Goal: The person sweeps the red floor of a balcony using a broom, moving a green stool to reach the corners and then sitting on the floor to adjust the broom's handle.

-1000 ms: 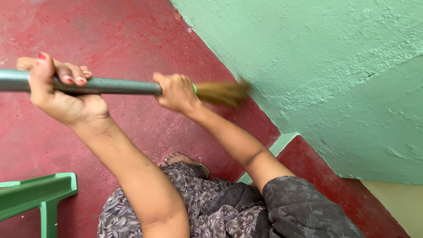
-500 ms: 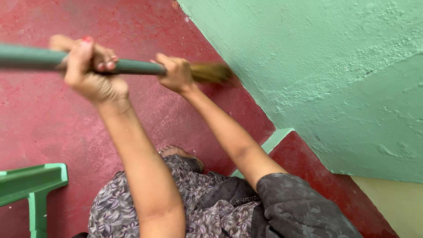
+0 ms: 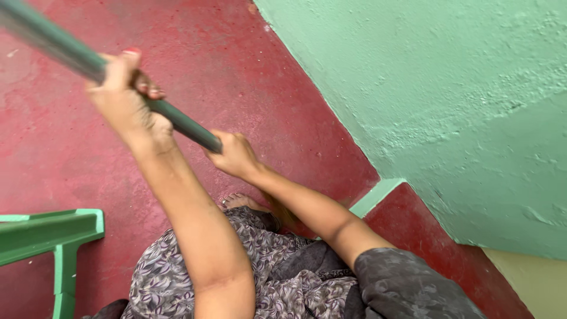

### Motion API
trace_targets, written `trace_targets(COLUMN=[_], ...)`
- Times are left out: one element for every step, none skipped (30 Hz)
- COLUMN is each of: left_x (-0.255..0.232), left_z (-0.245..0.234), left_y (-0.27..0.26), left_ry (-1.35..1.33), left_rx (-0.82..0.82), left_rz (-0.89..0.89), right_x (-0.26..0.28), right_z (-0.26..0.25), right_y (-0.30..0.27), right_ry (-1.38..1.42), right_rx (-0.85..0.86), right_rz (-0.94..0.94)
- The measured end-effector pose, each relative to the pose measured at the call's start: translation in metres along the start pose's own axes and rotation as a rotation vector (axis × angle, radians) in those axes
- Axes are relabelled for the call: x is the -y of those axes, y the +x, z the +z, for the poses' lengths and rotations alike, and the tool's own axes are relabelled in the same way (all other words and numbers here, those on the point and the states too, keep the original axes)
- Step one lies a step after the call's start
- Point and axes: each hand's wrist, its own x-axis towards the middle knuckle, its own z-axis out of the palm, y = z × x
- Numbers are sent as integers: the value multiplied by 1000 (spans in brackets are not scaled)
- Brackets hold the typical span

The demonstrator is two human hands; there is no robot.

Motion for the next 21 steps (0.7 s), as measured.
trace_targets(left_x=[-13,-27,-40,-56,-66,-70,-69,-69,-68,-68,-69,-69,-68,-65,-61,-60,-62,-66,-71,-79,-89], left_z=[-5,-13,-24,-37,-50,-60,-67,-70,-71,-69,-65,-60,-54,-47,-38,-33,-32,-32,-33,-38,-45], left_y=[-1,-6,-10,-10,-11,-12,-13,-13,-14,-14,-15,-14,-12,-9,-5,-5,-8,-12,-15,-20,-25], left_ry=[0,2,27,51,55,-115,-201,-289,-251,-233,-214,-172,-131,-134,-97,-59,-62,-27,7,16,4], left_rx=[-61,-119,-101,-80,-78,33,91,154,191,211,231,170,110,104,3,-97,-101,-107,-112,-118,-127], left_rz=[63,123,194,257,253,300,320,339,320,316,312,247,182,187,123,65,75,140,205,215,325], right_x=[0,0,3,6,11,15,17,21,25,27,27,27,26,26,28,30,30,30,31,33,36], right_z=[10,19,29,36,42,43,39,34,29,23,14,7,4,4,10,17,23,30,39,50,59], right_y=[11,27,42,54,68,78,81,85,87,81,64,45,30,15,2,-9,-12,-7,2,10,23], right_ry=[-22,-44,-67,-96,-94,-97,-100,-121,-143,-142,-179,-218,-225,-232,-234,-115,3,8,0,0,13], right_rx=[-2,-8,-16,-27,-62,-100,-105,-114,-123,-128,-128,-120,-40,45,50,92,136,142,94,46,52], right_rz=[-73,-143,-249,-349,-425,-501,-497,-499,-502,-507,-429,-351,-246,-142,-148,-101,-53,-65,-169,-265,-269])
